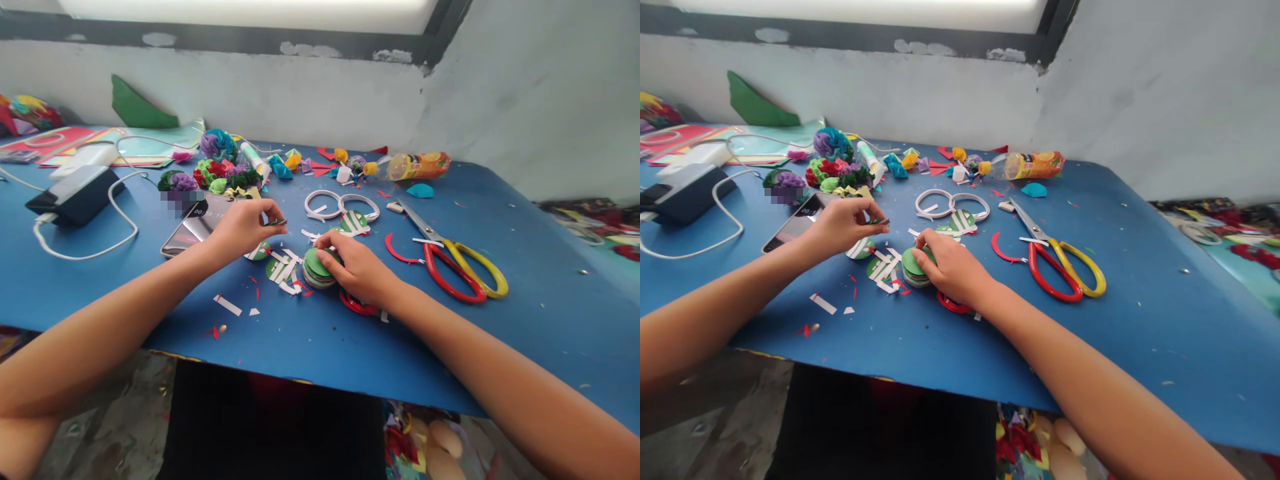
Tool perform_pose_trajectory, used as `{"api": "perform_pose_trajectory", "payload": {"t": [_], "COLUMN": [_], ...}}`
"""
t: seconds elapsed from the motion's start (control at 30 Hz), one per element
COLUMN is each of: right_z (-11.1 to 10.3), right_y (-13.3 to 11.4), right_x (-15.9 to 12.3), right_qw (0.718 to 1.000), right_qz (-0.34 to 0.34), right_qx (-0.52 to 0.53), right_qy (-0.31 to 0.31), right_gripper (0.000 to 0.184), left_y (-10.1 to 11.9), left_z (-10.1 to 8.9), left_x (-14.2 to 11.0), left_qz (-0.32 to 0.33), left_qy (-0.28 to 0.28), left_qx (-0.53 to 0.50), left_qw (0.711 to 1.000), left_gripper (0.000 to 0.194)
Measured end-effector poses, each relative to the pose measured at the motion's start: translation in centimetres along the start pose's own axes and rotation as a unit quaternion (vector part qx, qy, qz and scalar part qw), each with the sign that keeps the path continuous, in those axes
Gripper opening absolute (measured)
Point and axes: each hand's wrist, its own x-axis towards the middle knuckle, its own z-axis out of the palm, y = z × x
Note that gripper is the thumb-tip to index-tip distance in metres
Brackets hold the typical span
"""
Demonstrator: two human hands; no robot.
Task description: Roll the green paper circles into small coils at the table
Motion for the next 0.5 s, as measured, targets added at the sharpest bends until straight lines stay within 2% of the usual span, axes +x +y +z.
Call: {"api": "perform_pose_trajectory", "payload": {"t": [0.17,0.27,0.37,0.5], "right_z": [0.4,0.4,0.4,0.5], "right_y": [-0.1,-0.2,-0.2,-0.1], "right_x": [0.0,-0.1,-0.1,-0.2], "right_qw": [0.998,0.995,0.993,0.991], "right_qz": [-0.033,-0.068,-0.093,-0.106], "right_qx": [-0.003,-0.007,-0.01,-0.014], "right_qy": [0.048,0.069,0.079,0.085], "right_gripper": [0.027,0.023,0.019,0.016], "left_y": [0.9,1.2,1.3,1.2], "left_z": [0.2,0.2,0.2,0.1], "left_x": [-0.4,-0.6,-0.7,-0.9], "left_qz": [0.042,0.131,0.212,0.234], "left_qy": [0.024,0.006,-0.017,-0.029], "left_qx": [-0.043,-0.059,-0.036,0.01], "left_qw": [0.998,0.99,0.976,0.972], "left_gripper": [0.028,0.023,0.02,0.021]}}
